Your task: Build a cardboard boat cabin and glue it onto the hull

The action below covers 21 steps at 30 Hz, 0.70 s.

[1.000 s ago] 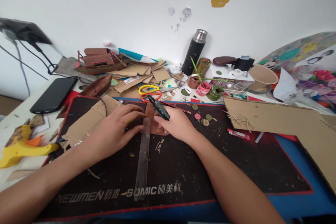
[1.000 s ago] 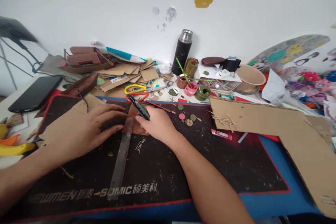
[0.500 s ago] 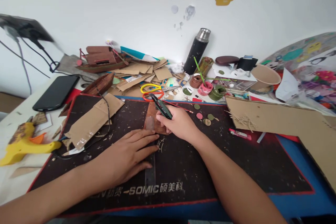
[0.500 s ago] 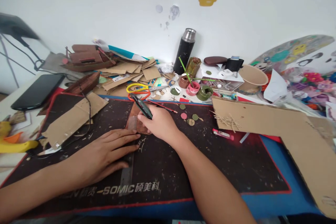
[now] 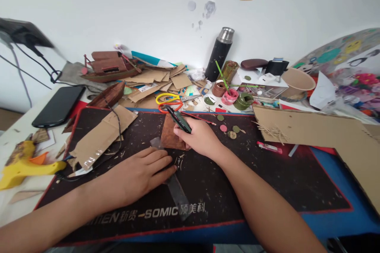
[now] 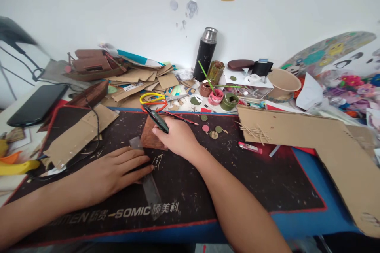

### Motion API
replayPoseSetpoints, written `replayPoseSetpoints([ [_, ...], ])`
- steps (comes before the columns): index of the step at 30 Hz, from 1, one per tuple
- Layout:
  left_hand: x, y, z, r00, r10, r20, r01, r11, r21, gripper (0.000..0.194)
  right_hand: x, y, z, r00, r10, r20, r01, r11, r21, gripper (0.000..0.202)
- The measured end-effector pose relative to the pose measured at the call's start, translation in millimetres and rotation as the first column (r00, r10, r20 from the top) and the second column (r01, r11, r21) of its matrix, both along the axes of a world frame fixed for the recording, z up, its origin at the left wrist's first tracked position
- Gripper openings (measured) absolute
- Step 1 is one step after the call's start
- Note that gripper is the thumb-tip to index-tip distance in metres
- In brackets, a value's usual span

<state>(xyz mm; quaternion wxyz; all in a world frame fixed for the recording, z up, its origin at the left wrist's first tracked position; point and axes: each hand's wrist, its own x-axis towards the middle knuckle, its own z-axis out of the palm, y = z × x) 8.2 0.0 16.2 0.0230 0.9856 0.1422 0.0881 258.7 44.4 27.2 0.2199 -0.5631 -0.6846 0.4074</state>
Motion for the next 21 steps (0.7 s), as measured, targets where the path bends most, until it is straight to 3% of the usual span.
replayPoseSetpoints([
  [7, 2, 1, 5.1, 0.999, -0.049, -0.017, 0.051, 0.983, 0.174, 0.034, 0, 0, -1.0, 0.999, -0.001, 0.034, 0.0, 1.0, 0.028, 0.013],
  [9, 4, 1, 8.3, 0.997, -0.065, 0.038, 0.057, 0.981, 0.186, 0.028, 0, 1, -1.6, 0.999, -0.006, 0.046, 0.004, 0.999, 0.043, 0.013],
  [13, 19, -7, 14.6, 0.979, -0.018, 0.203, 0.002, 0.997, 0.075, 0.022, -2, 0, -1.7, 0.997, 0.005, 0.074, -0.011, 0.997, 0.083, 0.011],
  [18, 48, -12, 4.0, 0.993, -0.029, 0.11, 0.04, 0.995, -0.092, 0.024, -2, -1, -0.8, 0.996, 0.015, 0.092, -0.023, 0.997, 0.08, 0.013],
  [21, 45, -9, -1.6, 0.997, 0.013, 0.079, -0.005, 0.994, -0.106, 0.028, -1, -1, -1.0, 0.993, 0.016, 0.113, -0.029, 0.993, 0.113, 0.013],
])
